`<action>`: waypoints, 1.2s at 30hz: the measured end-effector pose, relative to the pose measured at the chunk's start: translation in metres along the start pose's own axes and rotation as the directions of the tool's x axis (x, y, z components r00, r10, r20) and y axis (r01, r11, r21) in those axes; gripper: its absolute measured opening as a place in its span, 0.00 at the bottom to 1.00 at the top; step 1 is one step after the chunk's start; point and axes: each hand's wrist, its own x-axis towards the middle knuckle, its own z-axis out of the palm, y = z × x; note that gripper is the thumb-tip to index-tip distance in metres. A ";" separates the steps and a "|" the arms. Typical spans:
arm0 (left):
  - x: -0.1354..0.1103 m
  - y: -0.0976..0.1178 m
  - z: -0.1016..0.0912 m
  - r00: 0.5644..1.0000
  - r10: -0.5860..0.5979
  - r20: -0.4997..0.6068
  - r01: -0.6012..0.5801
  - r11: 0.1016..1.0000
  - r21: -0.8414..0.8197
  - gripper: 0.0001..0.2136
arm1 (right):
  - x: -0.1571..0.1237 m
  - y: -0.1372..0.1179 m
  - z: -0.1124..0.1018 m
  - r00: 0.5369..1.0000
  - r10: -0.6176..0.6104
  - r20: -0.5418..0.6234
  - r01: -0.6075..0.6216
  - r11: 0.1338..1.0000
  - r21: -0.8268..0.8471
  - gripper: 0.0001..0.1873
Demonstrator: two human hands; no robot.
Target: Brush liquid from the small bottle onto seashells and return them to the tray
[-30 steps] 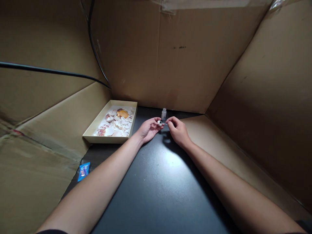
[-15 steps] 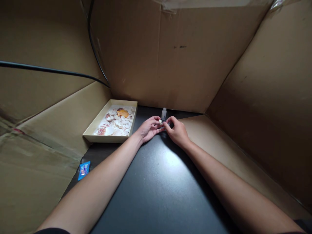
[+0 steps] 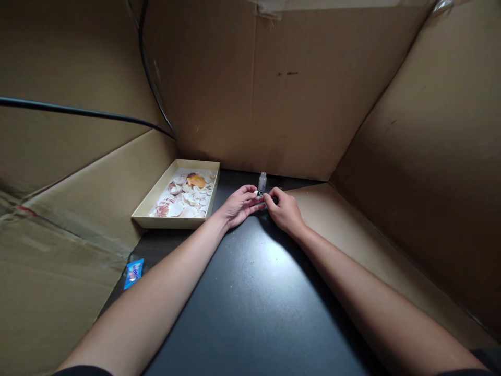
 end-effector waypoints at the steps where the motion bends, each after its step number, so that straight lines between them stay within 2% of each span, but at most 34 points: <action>1: 0.000 0.000 0.000 1.000 0.001 -0.006 -0.001 1.000 -0.003 0.08 | 0.000 0.000 0.000 1.000 -0.012 -0.014 0.013 1.000 0.025 0.14; 6: 0.001 -0.001 0.001 0.999 0.012 -0.046 -0.014 0.999 -0.046 0.08 | 0.001 0.001 0.001 0.996 -0.048 -0.075 0.056 0.993 0.106 0.13; 9: 0.001 -0.001 0.001 1.000 0.012 -0.029 -0.013 0.999 -0.051 0.08 | 0.001 0.001 0.000 0.992 -0.042 -0.119 0.058 0.989 0.133 0.12; 14: 0.002 -0.001 0.002 0.999 0.019 -0.032 -0.020 0.999 -0.033 0.08 | 0.000 -0.001 0.000 0.988 -0.117 -0.103 0.136 0.969 0.205 0.11; 19: 0.001 -0.001 0.002 1.000 -0.001 0.003 0.001 1.000 -0.004 0.06 | 0.000 -0.002 -0.001 0.986 -0.077 -0.147 0.107 0.972 0.211 0.10; 22: 0.000 -0.001 0.002 1.000 -0.016 0.007 0.015 1.000 0.023 0.05 | 0.000 -0.003 -0.001 0.986 -0.116 -0.118 0.143 0.958 0.247 0.10; 26: 0.001 -0.001 0.000 1.000 -0.008 0.012 0.008 0.997 0.073 0.07 | 0.000 -0.001 -0.001 0.990 -0.072 -0.122 0.097 0.973 0.208 0.10; 32: 0.001 -0.003 0.001 0.998 0.015 0.067 -0.022 0.995 0.101 0.10 | 0.000 0.000 -0.001 0.992 -0.102 -0.079 0.119 0.962 0.247 0.11; 36: 0.000 -0.003 0.002 0.997 0.014 0.071 -0.020 0.996 0.091 0.10 | 0.000 0.001 -0.001 0.989 -0.052 -0.135 0.089 0.956 0.279 0.12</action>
